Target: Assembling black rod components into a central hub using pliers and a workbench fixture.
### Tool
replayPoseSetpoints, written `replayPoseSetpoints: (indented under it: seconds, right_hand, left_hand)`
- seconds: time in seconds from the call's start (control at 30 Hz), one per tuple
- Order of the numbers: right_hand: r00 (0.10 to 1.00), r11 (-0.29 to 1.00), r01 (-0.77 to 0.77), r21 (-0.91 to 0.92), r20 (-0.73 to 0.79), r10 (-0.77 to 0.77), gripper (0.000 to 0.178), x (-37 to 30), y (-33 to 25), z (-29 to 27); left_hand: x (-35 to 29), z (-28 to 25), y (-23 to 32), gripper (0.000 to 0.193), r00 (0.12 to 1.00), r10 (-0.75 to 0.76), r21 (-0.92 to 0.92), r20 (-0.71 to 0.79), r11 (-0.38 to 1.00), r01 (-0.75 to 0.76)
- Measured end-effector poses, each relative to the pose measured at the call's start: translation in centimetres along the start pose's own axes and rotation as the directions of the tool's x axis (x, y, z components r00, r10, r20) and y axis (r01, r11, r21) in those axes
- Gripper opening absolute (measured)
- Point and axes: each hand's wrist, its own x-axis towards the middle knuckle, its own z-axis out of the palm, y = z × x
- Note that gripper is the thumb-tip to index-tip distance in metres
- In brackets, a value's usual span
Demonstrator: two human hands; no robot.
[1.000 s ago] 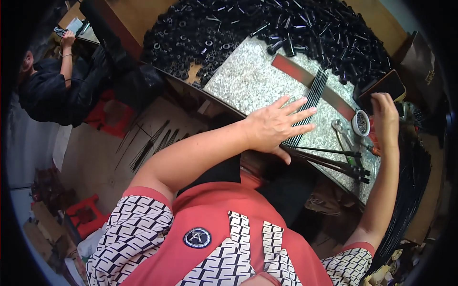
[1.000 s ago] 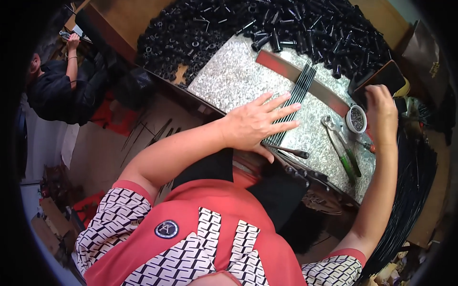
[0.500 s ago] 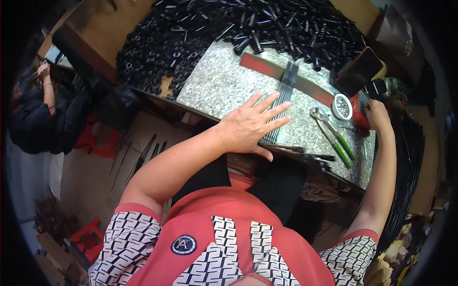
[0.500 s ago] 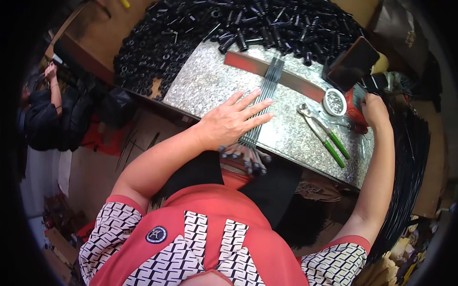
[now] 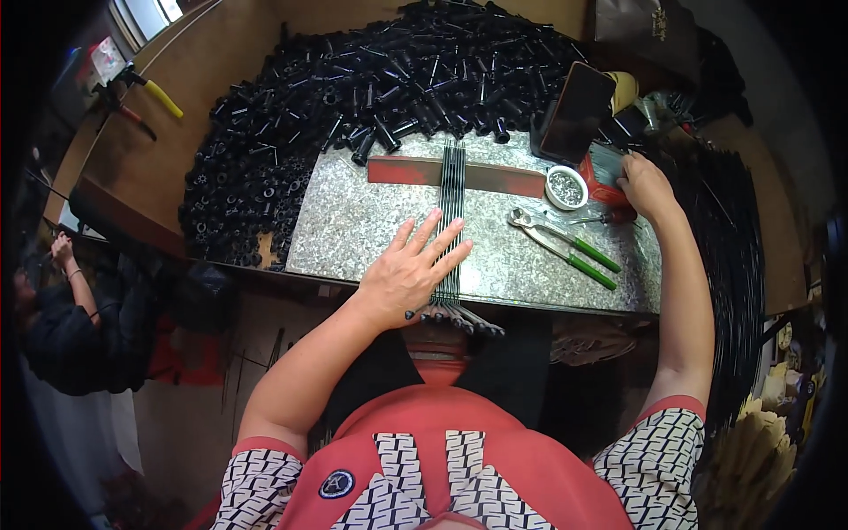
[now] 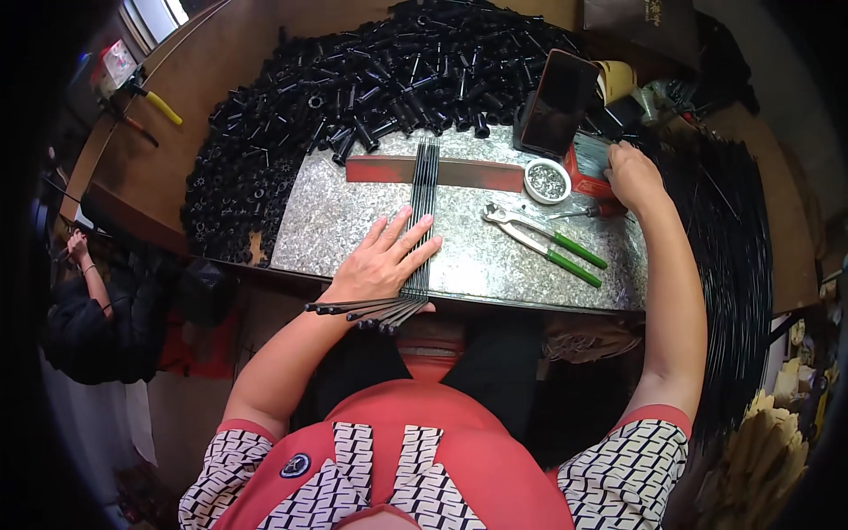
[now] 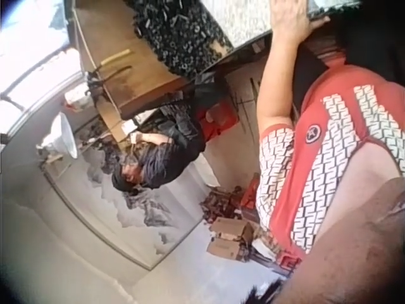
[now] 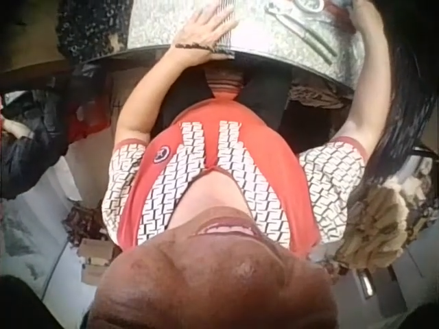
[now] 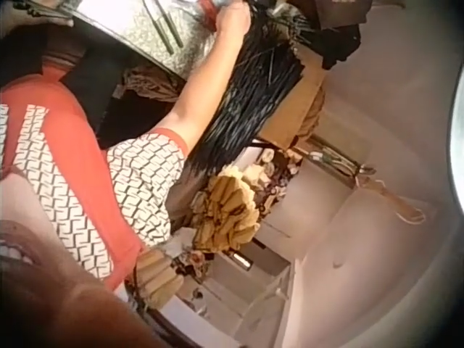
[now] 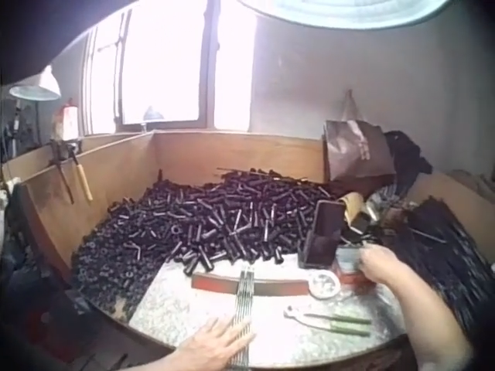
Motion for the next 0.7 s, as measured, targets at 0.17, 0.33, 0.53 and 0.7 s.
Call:
replayPoseSetpoints:
  seconds: [0.17, 0.33, 0.53, 0.7]
  right_hand:
    - [0.985, 0.997, 0.008, 0.072, -0.175, 0.004, 0.01, 0.1, -2.1, -0.9]
    - [0.928, 0.933, 0.296, 0.204, -0.293, -0.23, 0.015, 1.9, -9.5, -1.5]
    - [0.858, 0.872, 0.473, 0.126, -0.29, -0.424, 0.039, 4.6, -14.3, 2.2]
    - [0.881, 0.888, 0.449, 0.104, -0.219, -0.42, 0.039, 5.4, -14.9, 3.6]
  left_hand:
    - [-0.1, 0.7, -0.4, 0.091, 0.998, 0.015, 0.084, -0.063, 0.996, -0.01]
    - [-0.2, -0.1, -0.2, 0.1, 1.0, 0.004, -0.037, -0.009, 0.999, -0.004]
    - [-0.1, 0.1, 0.1, 0.102, 1.0, 0.004, -0.038, -0.011, 0.999, -0.004]
    - [-0.1, 1.0, -0.2, 0.076, 0.996, 0.033, 0.061, -0.079, 0.998, -0.028]
